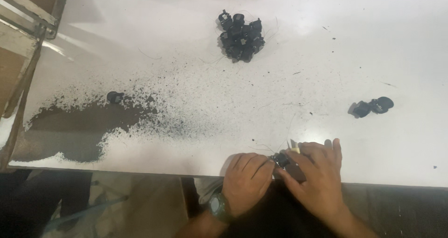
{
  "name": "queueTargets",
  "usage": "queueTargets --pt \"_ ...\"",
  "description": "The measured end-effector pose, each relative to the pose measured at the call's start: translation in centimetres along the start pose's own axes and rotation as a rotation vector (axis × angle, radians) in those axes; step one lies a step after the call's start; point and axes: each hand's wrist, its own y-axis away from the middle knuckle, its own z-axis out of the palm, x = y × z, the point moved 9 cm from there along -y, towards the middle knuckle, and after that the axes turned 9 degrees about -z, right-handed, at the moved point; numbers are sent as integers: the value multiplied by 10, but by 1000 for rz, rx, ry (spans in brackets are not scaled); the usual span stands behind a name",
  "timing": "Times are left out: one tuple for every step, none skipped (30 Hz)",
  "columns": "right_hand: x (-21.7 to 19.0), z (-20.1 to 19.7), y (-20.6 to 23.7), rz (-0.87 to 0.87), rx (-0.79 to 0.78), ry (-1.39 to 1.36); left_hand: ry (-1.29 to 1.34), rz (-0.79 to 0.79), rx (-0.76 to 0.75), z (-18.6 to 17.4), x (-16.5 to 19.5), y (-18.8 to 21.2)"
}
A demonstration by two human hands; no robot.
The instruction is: The person picks up black plastic hub components from the workbench and presses them together by hand, using a small tool to help seat the parts. Finished assemblies are placed in a growing pile on the table, with unassembled parts set aside in groups.
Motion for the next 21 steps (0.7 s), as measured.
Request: queueTargets --pt "-2 -4 4 -39 54 -15 12 -15 6 -1 -1 0" --pt "-5 -9 9 -72 117 -27 24 -34 15 -1 -3 0" --pt "-8 -16 16 -108 179 -41 34 -56 27 -2 -4 -1" --pt "-10 -19 21 -143 241 -57 38 -57 34 -2 -4 0" --pt "-11 -14 23 -170 226 -100 43 -59 39 -2 -4 0" --pt "-13 -9 25 -191 211 -143 49 -58 40 -3 -4 1" --pt "-15 -4 27 -206 201 -182 58 -71 45 -4 -4 1" --pt "-12 1 28 -165 178 -175 68 -77 50 -4 -4 1" --pt "-10 6 28 -126 158 -167 77 -81 57 -4 -5 2" --pt "-7 10 27 -88 135 -160 87 -84 57 -4 -5 2" --pt "-7 11 27 -90 137 -160 96 -90 56 -3 -6 2" --pt "-8 11 26 -91 139 -161 105 -97 54 -3 -6 3" --pt "-8 11 25 -92 140 -162 104 -97 57 -2 -6 4" --pt "-8 11 24 -88 136 -164 104 -97 61 0 -6 4" --pt "-8 10 23 -83 134 -164 104 -96 65 2 -6 5" --pt "-8 10 22 -80 132 -164 109 -85 59 3 -6 6" --pt "-8 10 22 -79 129 -172 113 -74 54 5 -5 7" --pt "-9 10 21 -78 126 -179 118 -63 47 6 -5 8" --pt "-9 10 21 -76 122 -186 61 -43 48 7 -3 9" --pt "-9 10 20 -73 119 -186 4 -20 49 8 -1 9" --pt "-9 10 20 -70 118 -186 -54 3 50 9 1 10"
